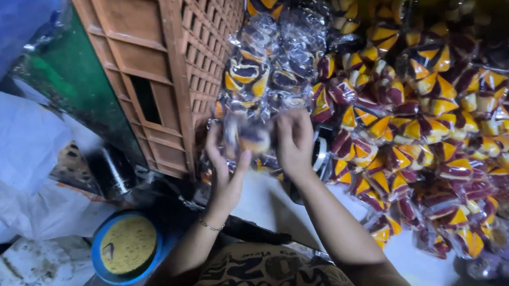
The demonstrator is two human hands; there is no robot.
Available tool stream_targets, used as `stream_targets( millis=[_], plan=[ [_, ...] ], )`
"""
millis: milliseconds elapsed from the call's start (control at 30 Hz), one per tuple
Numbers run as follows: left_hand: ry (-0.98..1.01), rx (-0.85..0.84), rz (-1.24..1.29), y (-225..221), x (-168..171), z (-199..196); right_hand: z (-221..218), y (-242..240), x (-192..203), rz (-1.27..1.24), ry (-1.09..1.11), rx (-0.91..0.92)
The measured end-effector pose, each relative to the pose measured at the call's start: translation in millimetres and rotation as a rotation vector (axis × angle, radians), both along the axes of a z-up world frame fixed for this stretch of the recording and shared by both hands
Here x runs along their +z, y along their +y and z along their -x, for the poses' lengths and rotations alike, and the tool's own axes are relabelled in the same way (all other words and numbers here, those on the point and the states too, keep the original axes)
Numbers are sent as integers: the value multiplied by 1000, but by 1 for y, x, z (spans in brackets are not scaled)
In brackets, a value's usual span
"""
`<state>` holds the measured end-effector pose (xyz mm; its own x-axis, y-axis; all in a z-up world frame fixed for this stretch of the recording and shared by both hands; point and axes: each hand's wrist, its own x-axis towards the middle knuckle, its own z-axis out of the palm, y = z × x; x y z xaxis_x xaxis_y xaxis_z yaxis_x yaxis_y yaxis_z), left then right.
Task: The person is sealing small plastic bags of snacks using a manual heat sealer and organizing them.
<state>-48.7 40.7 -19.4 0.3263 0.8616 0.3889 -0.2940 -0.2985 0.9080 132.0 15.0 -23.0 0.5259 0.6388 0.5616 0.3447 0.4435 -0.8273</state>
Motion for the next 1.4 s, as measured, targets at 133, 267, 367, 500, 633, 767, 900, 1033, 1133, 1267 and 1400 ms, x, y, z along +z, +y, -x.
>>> stream_targets(
  millis=[133, 267, 367, 500, 633, 767, 900, 1033, 1133, 1267, 1400],
  plan=[
    [-32, -195, 185, -29, -20, -19, -13, -69, -17, -12, 295, 45],
    [111, -452, 105, -52, -7, -36, -42, -136, -53, -3, 446, 46],
    [118, -460, 143, -73, -9, -49, -28, -168, -17, 67, 529, 105],
    [186, -449, 263, -97, -24, -63, -1, -195, 37, 476, 323, -11],
    [331, -466, 667, -122, 18, -61, -2, -224, 18, 384, -220, 80],
    [639, -562, 472, -127, -10, -52, -1, -232, -10, 287, -492, 5],
    [597, -545, 70, -126, -8, -34, -12, -228, -11, 534, 16, 183],
    [285, -520, 30, -127, -50, -34, -15, -220, -10, 553, 215, 320],
    [240, -530, -226, -133, -50, -31, -20, -215, -58, 496, 470, 334],
    [376, -506, -101, -132, -73, -28, -26, -222, -61, 535, 343, 372],
    [406, -519, 188, -139, -96, -46, -33, -231, -66, 510, -49, 272]
  ],
)
